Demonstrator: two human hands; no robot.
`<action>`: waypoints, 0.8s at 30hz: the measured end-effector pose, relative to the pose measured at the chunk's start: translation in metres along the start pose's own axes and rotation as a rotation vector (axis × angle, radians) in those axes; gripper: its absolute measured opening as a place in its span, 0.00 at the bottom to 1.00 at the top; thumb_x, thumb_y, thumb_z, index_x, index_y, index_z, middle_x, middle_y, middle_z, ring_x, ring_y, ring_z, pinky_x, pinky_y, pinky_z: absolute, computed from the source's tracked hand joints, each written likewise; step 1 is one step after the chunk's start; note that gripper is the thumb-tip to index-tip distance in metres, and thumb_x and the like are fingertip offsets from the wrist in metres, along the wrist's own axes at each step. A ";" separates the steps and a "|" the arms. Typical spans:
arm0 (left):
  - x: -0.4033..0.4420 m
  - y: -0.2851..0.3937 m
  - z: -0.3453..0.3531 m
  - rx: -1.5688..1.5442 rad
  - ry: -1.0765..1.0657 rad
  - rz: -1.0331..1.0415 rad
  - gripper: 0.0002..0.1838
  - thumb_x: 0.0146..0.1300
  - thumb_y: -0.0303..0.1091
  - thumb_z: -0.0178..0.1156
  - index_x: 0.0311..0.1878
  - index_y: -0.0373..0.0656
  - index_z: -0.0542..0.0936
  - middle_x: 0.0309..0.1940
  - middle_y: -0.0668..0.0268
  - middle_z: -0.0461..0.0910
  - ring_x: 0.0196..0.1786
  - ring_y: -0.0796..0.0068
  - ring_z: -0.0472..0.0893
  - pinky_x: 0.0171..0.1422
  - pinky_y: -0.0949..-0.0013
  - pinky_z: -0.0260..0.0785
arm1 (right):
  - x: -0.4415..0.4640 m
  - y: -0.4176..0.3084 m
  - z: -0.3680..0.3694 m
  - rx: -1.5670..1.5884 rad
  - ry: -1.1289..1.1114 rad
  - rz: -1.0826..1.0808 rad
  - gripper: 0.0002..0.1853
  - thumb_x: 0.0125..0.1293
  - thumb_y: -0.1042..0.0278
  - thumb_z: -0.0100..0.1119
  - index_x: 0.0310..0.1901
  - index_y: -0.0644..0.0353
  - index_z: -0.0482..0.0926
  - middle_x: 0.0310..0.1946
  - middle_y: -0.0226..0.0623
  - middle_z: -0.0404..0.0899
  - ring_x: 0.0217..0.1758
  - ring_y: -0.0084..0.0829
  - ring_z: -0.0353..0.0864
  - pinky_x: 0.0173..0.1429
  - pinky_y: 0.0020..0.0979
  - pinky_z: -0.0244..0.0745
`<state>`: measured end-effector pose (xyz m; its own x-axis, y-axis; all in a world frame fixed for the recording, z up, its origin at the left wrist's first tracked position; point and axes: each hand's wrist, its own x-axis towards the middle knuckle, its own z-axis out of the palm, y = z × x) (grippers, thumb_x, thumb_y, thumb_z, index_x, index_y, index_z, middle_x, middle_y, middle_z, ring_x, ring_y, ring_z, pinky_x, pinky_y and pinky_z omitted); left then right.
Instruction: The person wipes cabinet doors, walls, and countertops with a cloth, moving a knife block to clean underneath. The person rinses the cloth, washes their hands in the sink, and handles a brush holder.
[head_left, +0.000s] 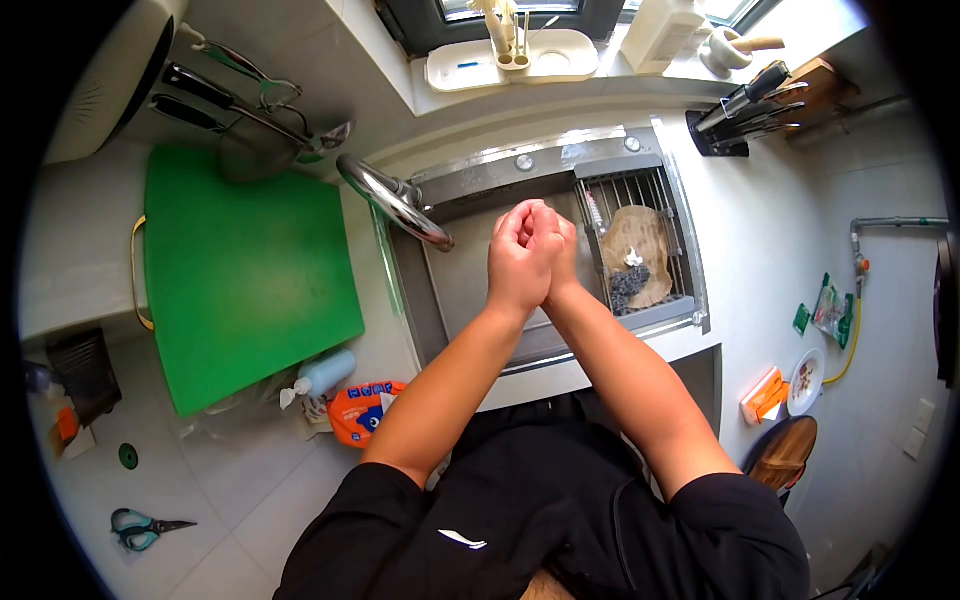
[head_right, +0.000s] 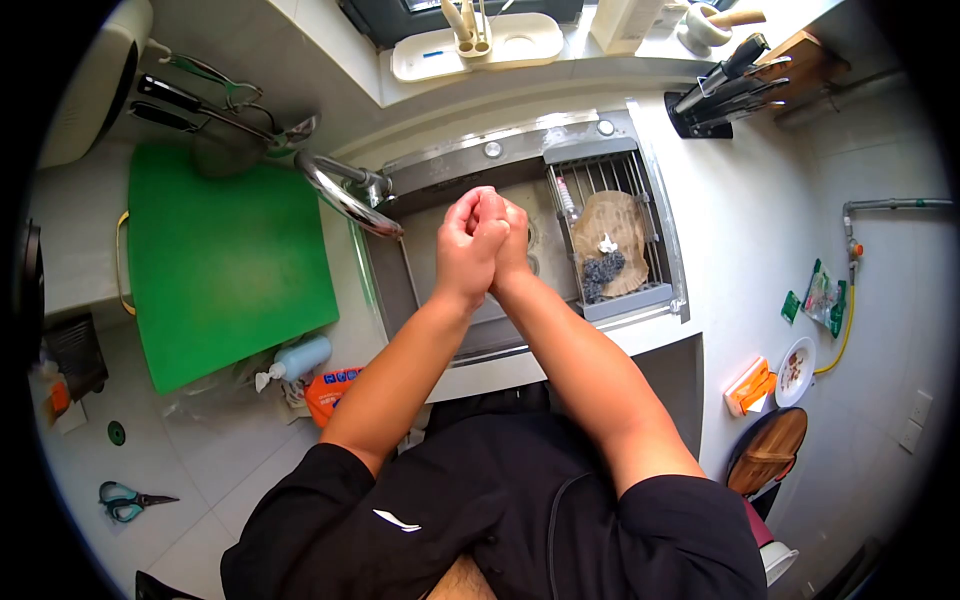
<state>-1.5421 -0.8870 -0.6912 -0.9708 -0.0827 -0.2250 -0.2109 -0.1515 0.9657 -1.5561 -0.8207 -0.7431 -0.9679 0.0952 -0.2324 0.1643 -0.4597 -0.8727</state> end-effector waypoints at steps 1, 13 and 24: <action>-0.005 0.018 0.000 0.036 0.000 0.093 0.25 0.65 0.34 0.66 0.63 0.35 0.78 0.49 0.68 0.80 0.49 0.81 0.78 0.57 0.73 0.74 | -0.003 -0.014 0.006 0.000 -0.003 -0.004 0.17 0.81 0.54 0.50 0.36 0.56 0.76 0.28 0.25 0.75 0.30 0.18 0.74 0.33 0.24 0.70; 0.003 -0.148 -0.072 0.162 -0.277 -0.574 0.36 0.76 0.48 0.60 0.79 0.39 0.66 0.74 0.49 0.71 0.77 0.66 0.68 0.80 0.63 0.59 | 0.001 0.161 -0.098 -0.559 0.192 0.188 0.20 0.78 0.54 0.48 0.40 0.60 0.84 0.33 0.38 0.80 0.38 0.25 0.77 0.46 0.32 0.74; -0.040 -0.108 -0.064 -0.026 -0.224 -0.476 0.12 0.77 0.39 0.62 0.57 0.46 0.80 0.48 0.69 0.83 0.51 0.75 0.83 0.55 0.64 0.81 | -0.073 0.004 -0.085 -0.020 0.031 0.480 0.19 0.76 0.74 0.56 0.67 0.58 0.77 0.55 0.34 0.83 0.55 0.27 0.84 0.59 0.39 0.85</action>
<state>-1.4728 -0.9299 -0.7950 -0.7692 0.2136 -0.6023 -0.6347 -0.1457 0.7589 -1.4690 -0.7545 -0.7663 -0.7760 -0.0970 -0.6232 0.5949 -0.4408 -0.6722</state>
